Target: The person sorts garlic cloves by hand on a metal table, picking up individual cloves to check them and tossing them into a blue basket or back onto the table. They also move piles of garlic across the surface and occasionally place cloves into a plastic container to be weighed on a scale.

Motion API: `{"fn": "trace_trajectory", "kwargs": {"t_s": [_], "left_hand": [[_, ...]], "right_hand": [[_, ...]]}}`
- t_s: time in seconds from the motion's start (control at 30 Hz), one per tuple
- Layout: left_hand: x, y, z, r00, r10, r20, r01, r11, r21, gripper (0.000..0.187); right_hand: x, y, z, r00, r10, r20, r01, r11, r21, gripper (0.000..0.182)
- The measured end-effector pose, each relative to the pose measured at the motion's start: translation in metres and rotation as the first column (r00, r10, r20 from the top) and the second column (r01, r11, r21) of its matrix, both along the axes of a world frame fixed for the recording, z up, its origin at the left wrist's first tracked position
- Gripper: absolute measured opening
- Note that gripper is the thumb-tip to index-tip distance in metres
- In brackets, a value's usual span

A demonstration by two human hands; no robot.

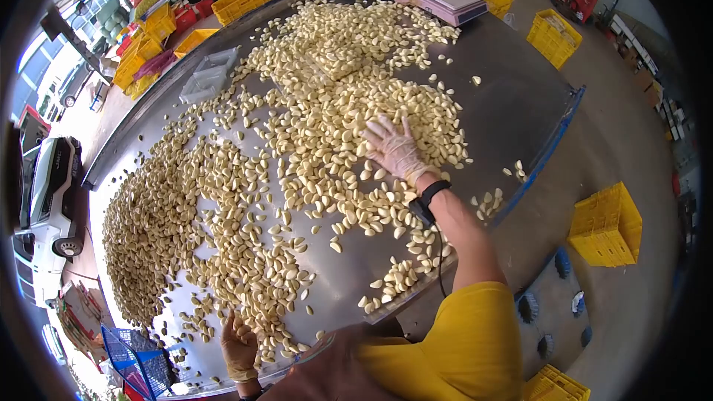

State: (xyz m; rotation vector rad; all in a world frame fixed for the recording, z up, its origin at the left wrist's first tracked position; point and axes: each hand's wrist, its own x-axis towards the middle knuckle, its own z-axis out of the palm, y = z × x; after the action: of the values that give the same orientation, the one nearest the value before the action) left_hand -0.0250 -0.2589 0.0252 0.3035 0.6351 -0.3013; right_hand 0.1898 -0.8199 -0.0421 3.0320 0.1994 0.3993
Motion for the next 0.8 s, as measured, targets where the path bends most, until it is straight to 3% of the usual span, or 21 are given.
{"fn": "trace_trajectory", "kwargs": {"t_s": [0.03, 0.1, 0.17, 0.23, 0.3, 0.37, 0.43, 0.5, 0.53, 0.63, 0.7, 0.77, 0.8], "left_hand": [[-0.003, 0.008, -0.008, 1.000, 0.026, -0.008, -0.027, 0.994, -0.107, 0.023], [-0.007, 0.011, -0.010, 0.992, 0.069, -0.108, -0.077, 0.994, -0.077, 0.023], [-0.008, 0.001, 0.007, 0.988, 0.086, -0.125, -0.086, 0.996, 0.009, 0.016], [-0.017, 0.006, 0.006, 0.984, 0.142, -0.112, -0.141, 0.990, 0.011, 0.016], [-0.024, 0.012, -0.002, 0.982, 0.166, -0.096, -0.166, 0.986, 0.005, 0.016], [-0.029, 0.018, -0.018, 0.984, 0.156, -0.084, -0.163, 0.984, -0.079, 0.018], [-0.018, 0.013, -0.021, 0.976, 0.143, -0.165, -0.150, 0.988, -0.034, 0.017], [-0.011, 0.009, -0.015, 0.980, 0.142, -0.142, -0.151, 0.987, -0.055, 0.017], [-0.005, 0.002, 0.003, 0.975, 0.157, -0.154, -0.153, 0.988, 0.039, 0.019], [-0.010, 0.014, 0.009, 0.981, 0.189, -0.040, -0.188, 0.982, 0.027, 0.022], [-0.021, 0.023, 0.012, 0.972, 0.228, -0.058, -0.222, 0.971, 0.093, 0.025], [-0.041, 0.041, 0.001, 0.975, 0.223, 0.005, -0.223, 0.974, -0.023, 0.021], [-0.049, 0.046, 0.001, 0.966, 0.254, -0.043, -0.254, 0.967, 0.022, 0.020]], "right_hand": [[0.011, -0.011, 0.005, 0.997, -0.065, -0.039, 0.064, 0.998, -0.028, 0.060], [0.038, -0.034, 0.006, 0.984, -0.165, -0.071, 0.162, 0.985, -0.052, 0.064], [0.059, -0.038, 0.018, 0.914, -0.350, -0.208, 0.353, 0.935, -0.023, 0.065], [0.075, -0.009, 0.037, 0.755, -0.575, -0.314, 0.597, 0.802, -0.033, 0.066], [0.084, 0.037, 0.033, 0.874, -0.475, -0.099, 0.484, 0.868, 0.110, 0.069], [0.084, 0.088, 0.017, 1.000, -0.014, -0.008, 0.015, 0.977, 0.211, 0.062], [0.089, 0.132, 0.002, 0.961, 0.276, 0.027, -0.278, 0.951, 0.134, 0.059], [0.098, 0.123, -0.007, 0.968, 0.247, 0.037, -0.249, 0.965, 0.086, 0.055], [0.106, 0.108, -0.008, 0.981, 0.192, 0.010, -0.192, 0.979, 0.065, 0.049], [0.118, 0.056, -0.001, 1.000, -0.008, -0.015, 0.008, 1.000, -0.016, 0.038], [0.110, 0.006, 0.016, 0.978, -0.186, -0.096, 0.172, 0.975, -0.142, 0.042], [0.099, -0.014, 0.033, 0.924, -0.363, -0.118, 0.338, 0.921, -0.193, 0.046], [0.099, -0.008, 0.032, 0.933, -0.341, -0.116, 0.315, 0.929, -0.196, 0.046]]}}
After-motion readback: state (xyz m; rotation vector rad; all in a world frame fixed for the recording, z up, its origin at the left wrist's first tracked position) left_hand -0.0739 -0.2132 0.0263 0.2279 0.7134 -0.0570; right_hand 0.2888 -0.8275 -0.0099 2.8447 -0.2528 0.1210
